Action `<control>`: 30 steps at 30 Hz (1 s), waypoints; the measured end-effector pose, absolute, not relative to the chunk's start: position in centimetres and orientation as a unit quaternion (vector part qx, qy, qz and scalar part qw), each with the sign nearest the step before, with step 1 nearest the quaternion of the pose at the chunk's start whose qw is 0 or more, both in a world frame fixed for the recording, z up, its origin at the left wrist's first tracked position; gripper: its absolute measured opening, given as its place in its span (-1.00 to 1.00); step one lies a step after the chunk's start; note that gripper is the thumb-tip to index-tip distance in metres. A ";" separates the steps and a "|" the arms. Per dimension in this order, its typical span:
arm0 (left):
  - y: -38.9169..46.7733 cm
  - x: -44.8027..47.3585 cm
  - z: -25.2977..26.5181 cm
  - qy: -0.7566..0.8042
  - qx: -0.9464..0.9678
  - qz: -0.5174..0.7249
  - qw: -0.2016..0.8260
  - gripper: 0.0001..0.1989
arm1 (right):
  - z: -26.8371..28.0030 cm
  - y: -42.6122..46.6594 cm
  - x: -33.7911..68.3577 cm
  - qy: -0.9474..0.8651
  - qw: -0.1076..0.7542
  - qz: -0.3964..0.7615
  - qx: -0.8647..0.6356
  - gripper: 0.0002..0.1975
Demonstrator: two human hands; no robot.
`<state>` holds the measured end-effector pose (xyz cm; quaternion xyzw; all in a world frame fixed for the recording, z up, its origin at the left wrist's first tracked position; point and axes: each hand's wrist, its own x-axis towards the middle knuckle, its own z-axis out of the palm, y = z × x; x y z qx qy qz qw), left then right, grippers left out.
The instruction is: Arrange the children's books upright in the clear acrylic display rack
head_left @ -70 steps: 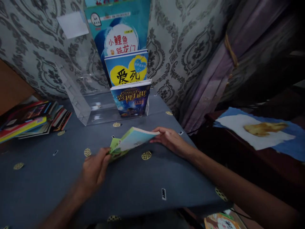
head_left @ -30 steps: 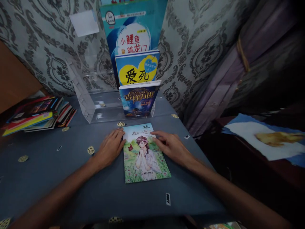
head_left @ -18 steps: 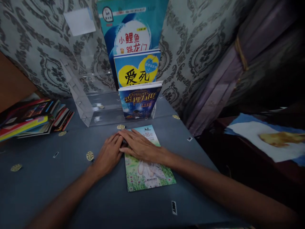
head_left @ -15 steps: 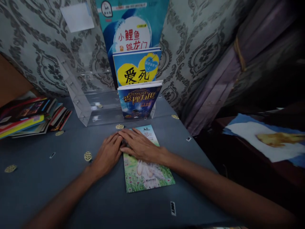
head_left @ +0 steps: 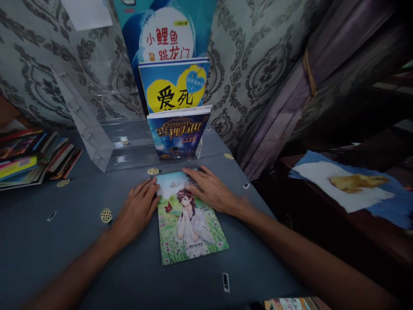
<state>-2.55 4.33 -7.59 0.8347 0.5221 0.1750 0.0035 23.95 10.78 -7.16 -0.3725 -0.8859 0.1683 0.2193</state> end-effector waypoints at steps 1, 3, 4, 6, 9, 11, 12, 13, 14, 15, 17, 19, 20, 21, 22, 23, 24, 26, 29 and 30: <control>4.3 -2.6 -7.6 0.523 0.834 0.176 0.007 -0.63 | -7.1 11.0 24.4 -0.877 0.231 0.176 -0.383 -0.48; 4.3 -2.6 -7.6 0.525 0.832 0.181 0.012 -0.62 | -6.9 11.5 25.2 -0.858 0.257 0.200 -0.397 -0.52; 4.4 -2.7 -7.6 0.523 0.831 0.186 0.013 -0.62 | -6.8 11.8 25.5 -0.847 0.272 0.218 -0.401 -0.53; 4.5 -2.8 -7.5 0.515 0.834 0.197 0.009 -0.62 | -6.5 12.3 26.0 -0.823 0.300 0.266 -0.402 -0.53; 4.8 -2.8 -7.1 0.491 0.848 0.199 -0.001 -0.65 | -6.5 12.9 26.4 -0.784 0.339 0.337 -0.396 -0.47; 5.2 -2.6 -6.8 0.472 0.861 0.189 -0.007 -0.66 | -6.7 13.2 26.4 -0.763 0.360 0.368 -0.391 -0.44; 5.4 -2.4 -6.7 0.459 0.869 0.183 -0.008 -0.65 | -6.8 13.3 26.5 -0.757 0.366 0.377 -0.388 -0.43; 5.8 -2.1 -6.5 0.446 0.877 0.177 -0.008 -0.65 | -7.0 13.4 26.5 -0.753 0.370 0.383 -0.386 -0.43; 6.1 -1.7 -6.4 0.432 0.886 0.171 -0.006 -0.64 | -7.1 13.5 26.5 -0.752 0.372 0.385 -0.385 -0.43; 6.6 -1.1 -6.4 0.417 0.894 0.165 -0.002 -0.63 | -7.1 13.6 26.5 -0.753 0.373 0.383 -0.384 -0.43; 7.6 0.1 -6.2 0.389 0.908 0.153 0.012 -0.63 | -7.2 13.7 26.6 -0.757 0.372 0.376 -0.383 -0.43; 8.5 1.6 -6.1 0.368 0.917 0.149 0.029 -0.63 | -7.1 13.7 26.6 -0.763 0.370 0.367 -0.382 -0.43; 9.0 2.3 -6.0 0.359 0.921 0.148 0.036 -0.63 | -7.1 13.7 26.6 -0.766 0.370 0.364 -0.381 -0.43; 9.3 3.0 -5.9 0.352 0.924 0.147 0.041 -0.63 | -7.1 13.7 26.6 -0.767 0.371 0.362 -0.378 -0.44; 9.6 3.6 -5.9 0.346 0.926 0.144 0.043 -0.62 | -7.1 13.7 26.6 -0.769 0.373 0.360 -0.374 -0.45; 9.9 4.1 -5.9 0.341 0.929 0.141 0.043 -0.62 | -7.2 13.8 26.6 -0.770 0.376 0.358 -0.371 -0.45; 10.0 4.5 -5.9 0.336 0.931 0.137 0.043 -0.62 | -7.2 13.8 26.5 -0.771 0.378 0.356 -0.368 -0.46; 10.3 5.1 -5.9 0.332 0.933 0.130 0.040 -0.62 | -7.3 13.9 26.5 -0.777 0.377 0.347 -0.367 -0.47; 10.4 5.3 -6.0 0.328 0.935 0.130 0.036 -0.62 | -7.3 14.0 26.5 -0.786 0.365 0.331 -0.372 -0.51; 10.5 5.2 -6.1 0.327 0.935 0.133 0.036 -0.61 | -7.3 14.0 26.6 -0.788 0.363 0.328 -0.373 -0.52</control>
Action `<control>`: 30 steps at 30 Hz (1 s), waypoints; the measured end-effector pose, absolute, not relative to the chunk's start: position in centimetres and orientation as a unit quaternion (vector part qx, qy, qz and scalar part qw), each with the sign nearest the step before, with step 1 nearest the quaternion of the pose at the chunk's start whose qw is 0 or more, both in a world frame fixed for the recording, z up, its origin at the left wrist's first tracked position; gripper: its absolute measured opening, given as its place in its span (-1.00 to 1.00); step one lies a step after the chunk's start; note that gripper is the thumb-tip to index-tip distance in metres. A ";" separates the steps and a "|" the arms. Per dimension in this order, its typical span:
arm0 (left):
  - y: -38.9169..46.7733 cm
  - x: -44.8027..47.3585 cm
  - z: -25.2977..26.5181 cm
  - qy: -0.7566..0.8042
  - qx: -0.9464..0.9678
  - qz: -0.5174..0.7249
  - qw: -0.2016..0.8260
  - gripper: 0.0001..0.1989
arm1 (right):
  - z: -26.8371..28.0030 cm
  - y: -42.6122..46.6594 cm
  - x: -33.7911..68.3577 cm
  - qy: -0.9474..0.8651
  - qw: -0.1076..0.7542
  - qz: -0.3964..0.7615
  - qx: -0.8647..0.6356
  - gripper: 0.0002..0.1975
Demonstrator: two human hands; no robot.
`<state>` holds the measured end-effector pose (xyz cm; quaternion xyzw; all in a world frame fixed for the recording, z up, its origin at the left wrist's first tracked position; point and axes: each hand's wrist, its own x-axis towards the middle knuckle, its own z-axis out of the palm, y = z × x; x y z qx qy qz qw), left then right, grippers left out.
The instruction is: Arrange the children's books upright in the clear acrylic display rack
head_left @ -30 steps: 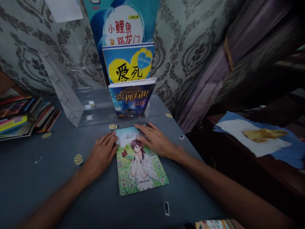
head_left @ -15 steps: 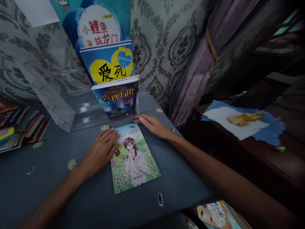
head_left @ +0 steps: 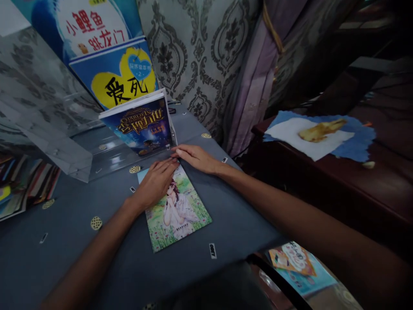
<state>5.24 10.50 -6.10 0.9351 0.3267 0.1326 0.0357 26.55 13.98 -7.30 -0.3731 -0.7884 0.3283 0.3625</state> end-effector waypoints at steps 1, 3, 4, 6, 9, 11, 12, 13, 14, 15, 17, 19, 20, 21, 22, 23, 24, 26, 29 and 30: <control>10.5 5.2 -6.2 0.325 0.935 0.135 0.036 -0.61 | -7.3 14.0 26.6 -0.789 0.362 0.326 -0.373 -0.53; 10.6 5.0 -6.2 0.322 0.936 0.134 0.038 -0.61 | -7.3 14.0 26.6 -0.790 0.365 0.323 -0.373 -0.55; 10.6 5.0 -6.2 0.318 0.938 0.131 0.041 -0.60 | -7.3 14.0 26.6 -0.790 0.368 0.321 -0.372 -0.55; 10.6 5.0 -6.2 0.306 0.943 0.121 0.045 -0.58 | -7.4 14.0 26.6 -0.788 0.375 0.320 -0.368 -0.55; 10.5 5.1 -6.1 0.298 0.948 0.109 0.036 -0.55 | -7.5 14.0 26.6 -0.788 0.378 0.325 -0.361 -0.55; 10.5 5.2 -5.9 0.298 0.948 0.107 0.028 -0.53 | -7.5 14.0 26.6 -0.788 0.376 0.326 -0.361 -0.55; 10.4 5.2 -5.8 0.293 0.950 0.106 0.028 -0.53 | -7.5 14.0 26.6 -0.787 0.376 0.327 -0.363 -0.55; 10.4 5.2 -5.7 0.281 0.953 0.104 0.034 -0.53 | -7.5 14.0 26.6 -0.786 0.376 0.328 -0.365 -0.55; 10.3 5.1 -5.5 0.266 0.958 0.103 0.042 -0.53 | -7.5 14.0 26.6 -0.785 0.376 0.330 -0.366 -0.56; 10.2 5.1 -5.4 0.251 0.961 0.101 0.052 -0.53 | -7.5 14.0 26.6 -0.784 0.376 0.332 -0.366 -0.56; 10.0 5.0 -5.2 0.230 0.966 0.099 0.065 -0.54 | -7.5 14.0 26.5 -0.784 0.375 0.334 -0.366 -0.57; 9.7 5.0 -5.0 0.233 0.965 0.096 0.065 -0.55 | -7.4 13.9 26.5 -0.784 0.375 0.331 -0.368 -0.58; 9.6 5.0 -4.9 0.240 0.964 0.094 0.064 -0.55 | -7.4 13.9 26.5 -0.784 0.375 0.329 -0.369 -0.58; 9.4 5.1 -4.8 0.245 0.963 0.091 0.066 -0.55 | -7.3 13.8 26.6 -0.785 0.375 0.328 -0.369 -0.59; 9.3 5.1 -4.7 0.246 0.963 0.087 0.074 -0.55 | -7.2 13.7 26.6 -0.786 0.375 0.327 -0.368 -0.59; 9.3 5.1 -4.5 0.241 0.963 0.082 0.090 -0.55 | -7.2 13.7 26.6 -0.787 0.374 0.326 -0.367 -0.59; 9.2 5.1 -4.4 0.229 0.964 0.078 0.111 -0.56 | -7.1 13.7 26.6 -0.788 0.373 0.324 -0.367 -0.59; 9.0 5.0 -4.1 0.204 0.965 0.068 0.151 -0.56 | -7.0 13.6 26.6 -0.790 0.373 0.321 -0.366 -0.59; 8.3 5.1 -3.7 0.202 0.965 0.056 0.156 -0.53 | -7.0 13.5 26.5 -0.790 0.373 0.319 -0.368 -0.58; 8.0 5.1 -3.6 0.210 0.965 0.053 0.148 -0.52 | -7.0 13.5 26.5 -0.789 0.373 0.319 -0.368 -0.58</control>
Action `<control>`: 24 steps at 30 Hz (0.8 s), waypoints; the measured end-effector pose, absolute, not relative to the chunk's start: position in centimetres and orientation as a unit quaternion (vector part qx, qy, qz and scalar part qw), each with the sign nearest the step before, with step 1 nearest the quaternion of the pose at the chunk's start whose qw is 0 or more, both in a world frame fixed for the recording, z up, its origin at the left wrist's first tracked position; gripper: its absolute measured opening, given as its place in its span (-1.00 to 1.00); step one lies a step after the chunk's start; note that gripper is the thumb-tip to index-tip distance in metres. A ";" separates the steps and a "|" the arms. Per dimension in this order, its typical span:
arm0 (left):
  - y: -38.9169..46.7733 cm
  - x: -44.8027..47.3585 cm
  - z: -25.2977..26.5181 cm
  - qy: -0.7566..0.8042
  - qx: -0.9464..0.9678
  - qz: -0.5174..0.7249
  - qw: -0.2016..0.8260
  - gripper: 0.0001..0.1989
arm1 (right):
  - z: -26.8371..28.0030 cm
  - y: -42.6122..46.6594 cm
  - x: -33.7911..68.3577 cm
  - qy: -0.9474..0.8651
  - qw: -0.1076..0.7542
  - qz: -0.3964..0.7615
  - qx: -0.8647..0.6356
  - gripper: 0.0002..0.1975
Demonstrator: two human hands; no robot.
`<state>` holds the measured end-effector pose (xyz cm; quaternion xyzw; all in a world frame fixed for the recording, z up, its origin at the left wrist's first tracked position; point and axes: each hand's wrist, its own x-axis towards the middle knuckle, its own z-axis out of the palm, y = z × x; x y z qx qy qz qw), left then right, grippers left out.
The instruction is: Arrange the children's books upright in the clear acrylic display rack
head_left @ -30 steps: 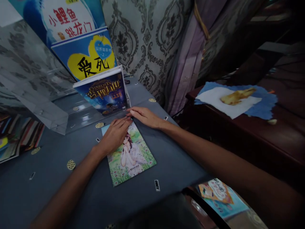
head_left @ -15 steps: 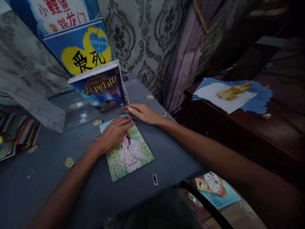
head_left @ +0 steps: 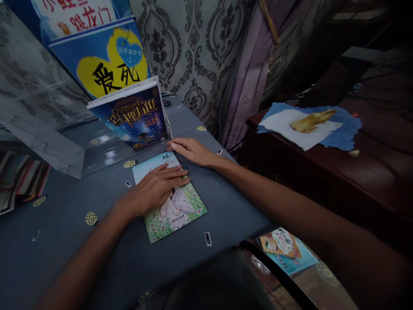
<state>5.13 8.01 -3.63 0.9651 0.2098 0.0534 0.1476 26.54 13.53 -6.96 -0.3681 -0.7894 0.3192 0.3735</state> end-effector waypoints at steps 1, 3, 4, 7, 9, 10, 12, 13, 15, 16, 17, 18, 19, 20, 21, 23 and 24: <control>7.7 5.2 -3.5 0.216 0.965 0.050 0.144 -0.52 | -6.9 13.5 26.5 -0.789 0.373 0.319 -0.369 -0.58; 7.1 5.3 -3.2 0.211 0.963 0.038 0.163 -0.55 | -6.9 13.5 26.6 -0.790 0.373 0.317 -0.369 -0.57; 6.7 5.4 -3.0 0.200 0.962 0.030 0.183 -0.58 | -6.9 13.4 26.6 -0.790 0.373 0.315 -0.370 -0.57; 5.8 5.5 -2.3 0.182 0.956 0.013 0.229 -0.61 | -6.8 13.4 26.6 -0.792 0.373 0.313 -0.369 -0.56; 5.0 5.6 -2.0 0.197 0.954 0.020 0.226 -0.60 | -6.9 13.3 26.6 -0.791 0.376 0.314 -0.368 -0.55; 4.5 5.6 -1.8 0.197 0.953 0.021 0.229 -0.60 | -6.9 13.3 26.6 -0.790 0.377 0.315 -0.367 -0.54; 3.6 5.7 -1.6 0.172 0.952 0.012 0.254 -0.61 | -7.0 13.4 26.6 -0.789 0.378 0.317 -0.367 -0.53; 3.2 5.7 -1.6 0.156 0.950 0.005 0.270 -0.61 | -7.0 13.4 26.6 -0.788 0.377 0.318 -0.368 -0.53; 2.5 5.6 -1.4 0.143 0.946 -0.003 0.290 -0.61 | -7.1 13.4 26.5 -0.789 0.376 0.315 -0.369 -0.54; 2.2 5.6 -1.4 0.146 0.945 -0.004 0.291 -0.60 | -7.1 13.4 26.5 -0.790 0.376 0.312 -0.370 -0.54; 2.0 5.6 -1.4 0.150 0.945 -0.004 0.291 -0.59 | -7.1 13.4 26.5 -0.791 0.377 0.309 -0.370 -0.55; 2.0 5.6 -1.3 0.152 0.944 -0.003 0.291 -0.59 | -7.0 13.4 26.5 -0.792 0.377 0.306 -0.369 -0.55; 2.0 5.5 -1.3 0.150 0.943 -0.003 0.296 -0.60 | -7.0 13.4 26.5 -0.793 0.377 0.303 -0.369 -0.55; 2.1 5.5 -1.3 0.146 0.941 -0.001 0.305 -0.60 | -6.9 13.3 26.5 -0.795 0.376 0.300 -0.370 -0.56; 2.2 5.4 -1.3 0.139 0.937 0.002 0.320 -0.61 | -6.9 13.2 26.4 -0.797 0.374 0.296 -0.370 -0.55; 2.7 5.1 -1.6 0.138 0.922 0.020 0.361 -0.62 | -6.8 12.9 26.4 -0.805 0.363 0.286 -0.372 -0.55; 2.9 4.8 -1.8 0.151 0.913 0.036 0.378 -0.62 | -6.8 12.8 26.4 -0.810 0.355 0.279 -0.375 -0.55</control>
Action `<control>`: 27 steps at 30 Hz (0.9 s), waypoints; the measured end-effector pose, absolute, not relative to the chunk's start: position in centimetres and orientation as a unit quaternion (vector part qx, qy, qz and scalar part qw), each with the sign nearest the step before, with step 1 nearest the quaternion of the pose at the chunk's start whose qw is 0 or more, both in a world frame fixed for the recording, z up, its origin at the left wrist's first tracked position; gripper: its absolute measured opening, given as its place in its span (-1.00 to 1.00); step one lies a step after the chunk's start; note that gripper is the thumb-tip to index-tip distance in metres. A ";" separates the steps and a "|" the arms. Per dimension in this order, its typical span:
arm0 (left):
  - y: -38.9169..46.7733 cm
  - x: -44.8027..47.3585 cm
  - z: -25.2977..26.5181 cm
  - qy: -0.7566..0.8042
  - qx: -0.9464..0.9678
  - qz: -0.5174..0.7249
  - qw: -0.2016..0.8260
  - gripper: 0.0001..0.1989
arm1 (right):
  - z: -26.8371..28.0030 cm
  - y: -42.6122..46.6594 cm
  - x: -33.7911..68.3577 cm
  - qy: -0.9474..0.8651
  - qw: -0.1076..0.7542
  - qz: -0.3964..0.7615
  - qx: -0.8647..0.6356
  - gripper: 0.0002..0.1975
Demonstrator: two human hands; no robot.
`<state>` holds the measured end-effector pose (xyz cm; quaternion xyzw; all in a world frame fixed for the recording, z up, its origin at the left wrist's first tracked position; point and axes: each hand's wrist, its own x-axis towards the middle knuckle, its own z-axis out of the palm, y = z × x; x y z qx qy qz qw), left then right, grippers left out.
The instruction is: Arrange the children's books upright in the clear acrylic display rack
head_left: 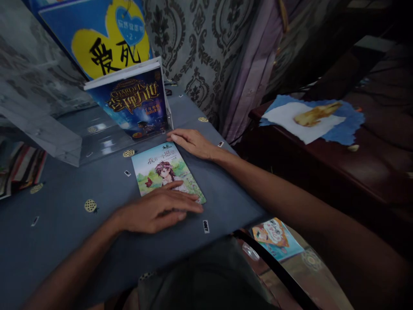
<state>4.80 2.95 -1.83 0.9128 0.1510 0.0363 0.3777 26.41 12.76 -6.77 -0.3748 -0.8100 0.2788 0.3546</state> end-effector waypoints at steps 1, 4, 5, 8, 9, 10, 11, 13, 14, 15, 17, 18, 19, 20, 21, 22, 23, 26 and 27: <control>3.2 4.4 -2.2 0.173 0.906 0.058 0.382 -0.61 | -6.8 12.6 26.4 -0.816 0.345 0.268 -0.378 -0.55; 3.6 2.9 -3.7 0.248 0.917 0.121 0.289 -0.60 | -6.6 11.9 25.8 -0.836 0.322 0.220 -0.386 -0.56; 3.7 2.3 -4.3 0.264 0.925 0.126 0.240 -0.59 | -6.4 11.3 25.4 -0.841 0.321 0.203 -0.386 -0.56; 3.5 0.9 -5.5 0.310 0.935 0.103 0.141 -0.57 | -5.5 7.8 23.5 -0.849 0.334 0.184 -0.367 -0.58; 3.4 0.5 -5.7 0.325 0.932 0.092 0.132 -0.55 | -5.2 5.9 22.8 -0.854 0.333 0.195 -0.350 -0.58; 3.3 0.3 -5.8 0.335 0.930 0.085 0.128 -0.54 | -4.9 3.8 22.1 -0.866 0.316 0.218 -0.321 -0.58; 3.3 0.1 -5.9 0.340 0.928 0.081 0.126 -0.53 | -4.7 1.6 21.5 -0.880 0.291 0.243 -0.287 -0.60; 3.3 0.0 -6.0 0.339 0.930 0.078 0.120 -0.52 | -4.7 -2.3 20.5 -0.899 0.223 0.298 -0.231 -0.63; 3.3 0.0 -6.0 0.335 0.932 0.078 0.115 -0.52 | -4.9 -3.9 20.2 -0.897 0.197 0.322 -0.230 -0.64; 3.3 -0.1 -6.1 0.332 0.933 0.080 0.108 -0.52 | -5.2 -5.1 20.0 -0.890 0.188 0.341 -0.239 -0.62; 3.4 -0.1 -6.3 0.329 0.936 0.084 0.097 -0.53 | -5.9 -6.3 19.9 -0.870 0.192 0.368 -0.266 -0.53; 3.4 -0.1 -6.4 0.329 0.936 0.086 0.093 -0.53 | -6.2 -6.5 20.1 -0.865 0.199 0.370 -0.275 -0.47; 3.4 -0.1 -6.5 0.330 0.935 0.090 0.089 -0.53 | -6.4 -6.5 20.3 -0.865 0.202 0.364 -0.280 -0.40; 3.4 -0.1 -6.6 0.331 0.935 0.094 0.085 -0.53 | -6.5 -6.4 20.6 -0.871 0.199 0.351 -0.279 -0.33; 3.4 -0.1 -6.7 0.330 0.935 0.097 0.083 -0.53 | -6.6 -6.4 21.0 -0.881 0.190 0.333 -0.276 -0.27; 3.4 -0.1 -6.7 0.329 0.935 0.099 0.082 -0.54 | -6.7 -6.4 21.5 -0.891 0.178 0.314 -0.275 -0.22; 3.4 -0.1 -6.7 0.328 0.935 0.102 0.082 -0.54 | -6.7 -6.4 22.0 -0.899 0.167 0.296 -0.276 -0.19; 3.3 0.0 -6.7 0.329 0.934 0.107 0.089 -0.54 | -6.7 -6.7 23.7 -0.903 0.157 0.271 -0.295 -0.24; 3.3 0.0 -6.6 0.331 0.933 0.107 0.093 -0.53 | -6.7 -6.8 24.3 -0.899 0.161 0.270 -0.304 -0.27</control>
